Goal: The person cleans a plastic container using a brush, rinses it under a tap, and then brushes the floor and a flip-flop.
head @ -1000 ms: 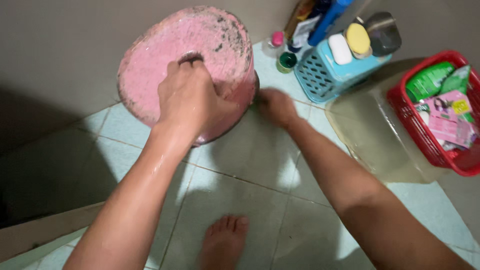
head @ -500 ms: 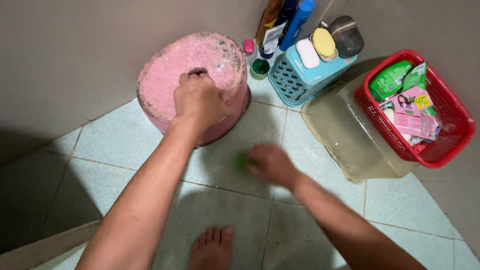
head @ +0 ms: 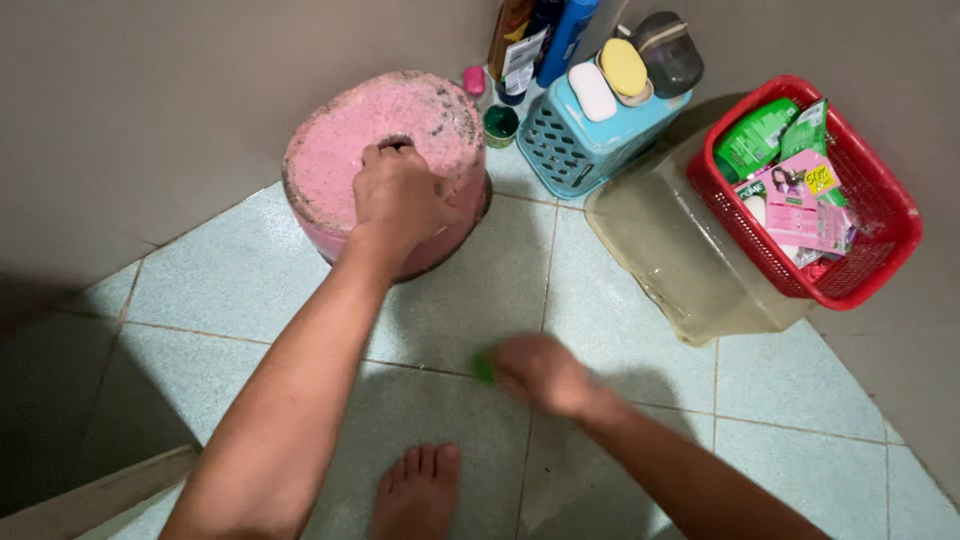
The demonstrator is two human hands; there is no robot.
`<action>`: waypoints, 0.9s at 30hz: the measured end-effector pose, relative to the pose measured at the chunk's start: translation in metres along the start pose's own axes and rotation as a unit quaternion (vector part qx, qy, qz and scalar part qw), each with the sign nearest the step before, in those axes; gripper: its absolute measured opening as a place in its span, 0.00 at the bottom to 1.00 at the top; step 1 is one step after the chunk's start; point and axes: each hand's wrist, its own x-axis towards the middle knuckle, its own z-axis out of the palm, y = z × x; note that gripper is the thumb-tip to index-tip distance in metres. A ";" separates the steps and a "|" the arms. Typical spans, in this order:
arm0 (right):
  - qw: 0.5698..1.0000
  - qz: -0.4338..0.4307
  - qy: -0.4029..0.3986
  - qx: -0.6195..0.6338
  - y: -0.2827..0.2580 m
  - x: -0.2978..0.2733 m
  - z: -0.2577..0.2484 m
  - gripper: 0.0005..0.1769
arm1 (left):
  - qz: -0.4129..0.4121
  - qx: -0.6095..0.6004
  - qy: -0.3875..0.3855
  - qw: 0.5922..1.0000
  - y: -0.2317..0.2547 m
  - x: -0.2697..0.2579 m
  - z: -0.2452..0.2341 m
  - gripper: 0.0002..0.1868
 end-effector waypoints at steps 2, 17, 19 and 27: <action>0.996 0.076 -0.041 0.005 -0.029 -0.013 0.001 0.13 | -0.003 0.016 0.012 1.000 0.002 0.005 0.008 0.44; 0.995 0.062 0.073 -0.005 0.003 0.131 0.038 0.10 | 0.082 -0.164 0.274 0.944 -0.003 -0.037 -0.015 0.33; 0.997 0.073 0.013 -0.011 -0.010 0.117 0.048 0.08 | 0.093 -0.200 0.270 0.937 0.001 -0.066 -0.028 0.30; 0.984 0.110 -0.139 0.002 -0.085 -0.002 0.049 0.14 | 0.034 -0.272 0.182 0.944 0.029 -0.171 -0.099 0.26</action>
